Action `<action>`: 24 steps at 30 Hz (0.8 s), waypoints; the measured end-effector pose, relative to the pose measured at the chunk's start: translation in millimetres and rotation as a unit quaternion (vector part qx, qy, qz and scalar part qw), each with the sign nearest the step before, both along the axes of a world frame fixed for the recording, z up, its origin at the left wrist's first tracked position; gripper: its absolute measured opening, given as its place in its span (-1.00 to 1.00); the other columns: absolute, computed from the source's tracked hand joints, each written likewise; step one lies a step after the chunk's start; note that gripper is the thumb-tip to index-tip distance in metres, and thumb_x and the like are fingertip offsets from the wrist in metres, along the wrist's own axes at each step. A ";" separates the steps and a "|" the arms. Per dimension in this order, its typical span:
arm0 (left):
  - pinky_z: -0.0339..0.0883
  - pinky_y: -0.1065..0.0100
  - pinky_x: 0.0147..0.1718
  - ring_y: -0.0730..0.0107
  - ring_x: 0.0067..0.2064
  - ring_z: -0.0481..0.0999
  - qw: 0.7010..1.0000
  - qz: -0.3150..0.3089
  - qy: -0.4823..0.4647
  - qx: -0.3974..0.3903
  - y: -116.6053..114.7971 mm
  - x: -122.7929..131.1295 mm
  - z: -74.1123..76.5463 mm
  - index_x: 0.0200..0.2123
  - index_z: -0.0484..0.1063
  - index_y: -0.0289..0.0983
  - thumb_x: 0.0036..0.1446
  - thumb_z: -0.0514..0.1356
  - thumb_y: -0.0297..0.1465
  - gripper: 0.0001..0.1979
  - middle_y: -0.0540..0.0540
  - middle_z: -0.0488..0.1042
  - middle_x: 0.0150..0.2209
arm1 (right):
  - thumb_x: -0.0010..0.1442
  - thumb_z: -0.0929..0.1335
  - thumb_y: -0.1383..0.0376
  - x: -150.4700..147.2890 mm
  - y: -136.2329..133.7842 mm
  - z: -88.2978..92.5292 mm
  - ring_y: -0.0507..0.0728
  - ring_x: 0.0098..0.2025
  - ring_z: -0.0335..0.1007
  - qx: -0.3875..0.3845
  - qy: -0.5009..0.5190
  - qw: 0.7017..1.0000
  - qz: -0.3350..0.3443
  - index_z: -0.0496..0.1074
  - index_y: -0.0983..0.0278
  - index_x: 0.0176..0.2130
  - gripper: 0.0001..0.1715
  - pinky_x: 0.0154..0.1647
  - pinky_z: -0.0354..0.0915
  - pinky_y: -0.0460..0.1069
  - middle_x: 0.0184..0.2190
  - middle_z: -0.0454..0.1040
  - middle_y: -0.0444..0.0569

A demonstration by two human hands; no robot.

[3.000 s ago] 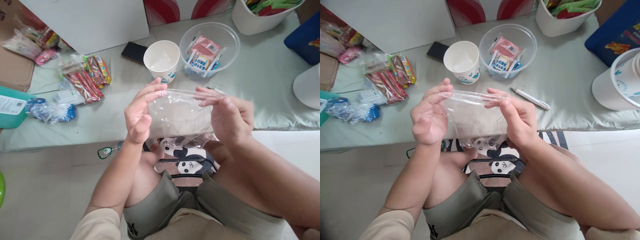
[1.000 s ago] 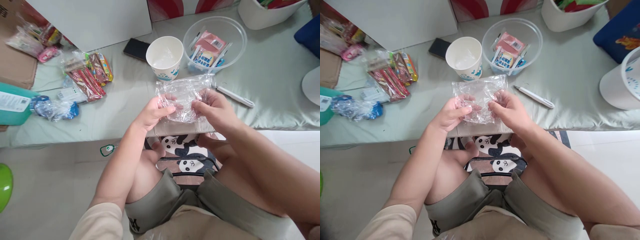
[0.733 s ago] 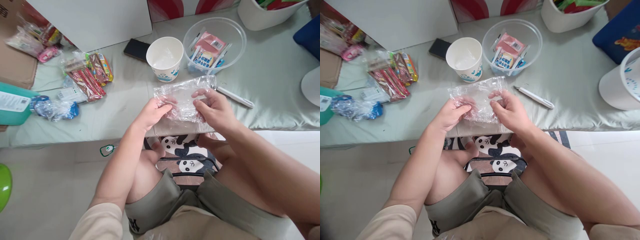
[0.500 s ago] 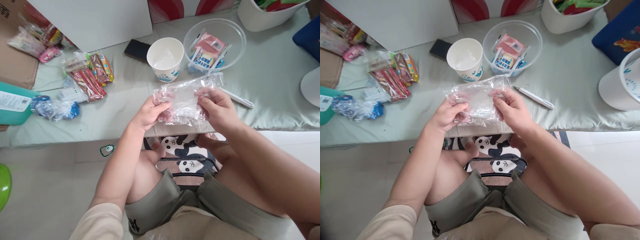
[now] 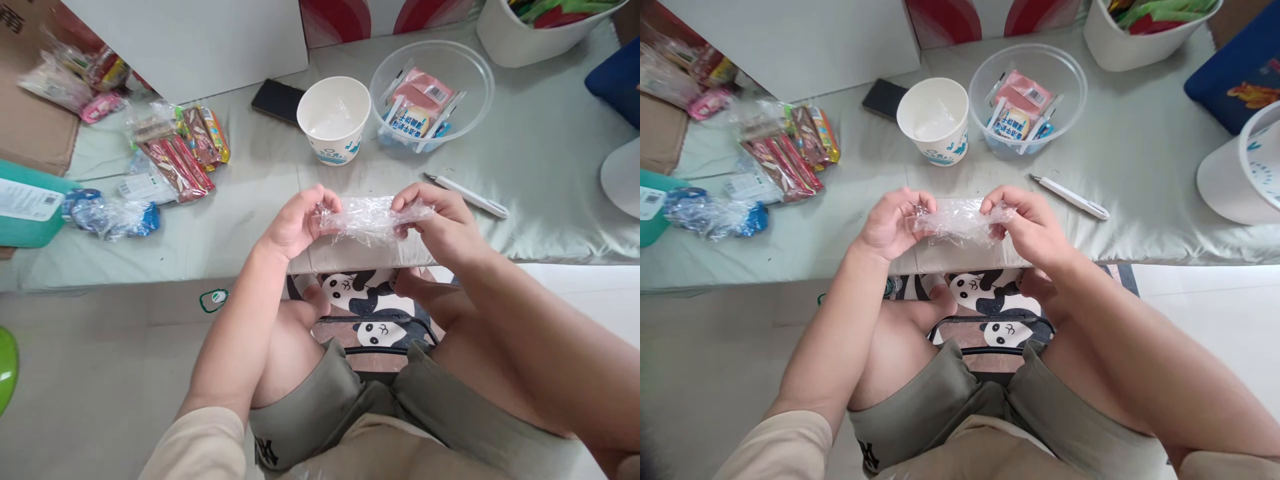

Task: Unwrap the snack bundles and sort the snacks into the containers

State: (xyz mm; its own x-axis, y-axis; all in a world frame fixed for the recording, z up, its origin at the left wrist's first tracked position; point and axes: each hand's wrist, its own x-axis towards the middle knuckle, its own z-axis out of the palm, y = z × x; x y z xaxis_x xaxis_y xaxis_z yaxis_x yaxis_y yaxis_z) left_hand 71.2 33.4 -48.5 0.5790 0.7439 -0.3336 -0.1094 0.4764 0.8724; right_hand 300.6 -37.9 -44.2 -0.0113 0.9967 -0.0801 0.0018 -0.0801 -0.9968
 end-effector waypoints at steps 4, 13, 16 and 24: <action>0.49 0.41 -0.33 0.55 -0.40 0.50 0.999 0.005 0.033 0.019 -3.5 2.2 -1.4 -0.33 0.40 -0.26 -0.18 0.41 -0.46 -0.69 0.08 0.43 -0.38 | 0.23 0.37 0.05 3.5 -2.7 -4.5 0.07 -0.45 0.39 -0.009 0.010 0.999 0.038 0.54 0.22 -0.31 -0.70 -0.35 0.29 0.01 -0.53 0.47 -0.11; 0.24 0.51 -0.51 0.63 -0.40 0.44 0.989 0.013 0.101 0.109 -4.6 4.0 -7.6 -0.16 0.48 -0.28 -0.18 0.29 -0.55 -0.60 -0.02 0.50 -0.13 | 0.12 0.48 0.21 0.4 1.2 0.8 0.00 -0.52 0.22 -0.076 -0.087 0.992 0.040 0.40 0.20 -0.36 -0.81 -0.51 0.10 -0.04 -0.55 0.35 -0.17; 0.24 0.50 -0.49 0.62 -0.42 0.42 0.984 0.041 0.107 0.133 -2.6 5.5 -11.7 -0.18 0.47 -0.26 -0.18 0.28 -0.55 -0.62 0.00 0.51 -0.17 | 0.02 0.46 0.40 0.4 1.7 -2.2 -0.02 -0.57 0.17 -0.104 -0.070 0.991 0.042 0.35 0.16 -0.23 -0.68 -0.58 0.06 -0.06 -0.55 0.31 -0.25; 0.25 0.47 -0.49 0.61 -0.48 0.40 0.979 0.131 0.096 0.125 2.2 8.6 -13.2 -0.08 0.37 -0.15 -0.12 0.28 -0.55 -0.53 0.06 0.51 -0.26 | -0.01 0.53 0.30 5.7 0.0 -14.6 0.07 -0.37 0.45 -0.055 -0.060 0.994 0.071 0.38 0.16 0.03 -0.39 -0.41 0.41 0.00 -0.30 0.48 -0.13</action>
State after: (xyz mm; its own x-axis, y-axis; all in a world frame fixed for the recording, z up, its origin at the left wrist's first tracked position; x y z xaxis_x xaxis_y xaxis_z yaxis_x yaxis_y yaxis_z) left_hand 79.7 35.6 -61.7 0.3022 0.9306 -0.2064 -0.0210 0.2229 0.9746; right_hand 306.3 -37.9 -58.8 -0.1347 0.9711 -0.1973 0.1392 -0.1785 -0.9740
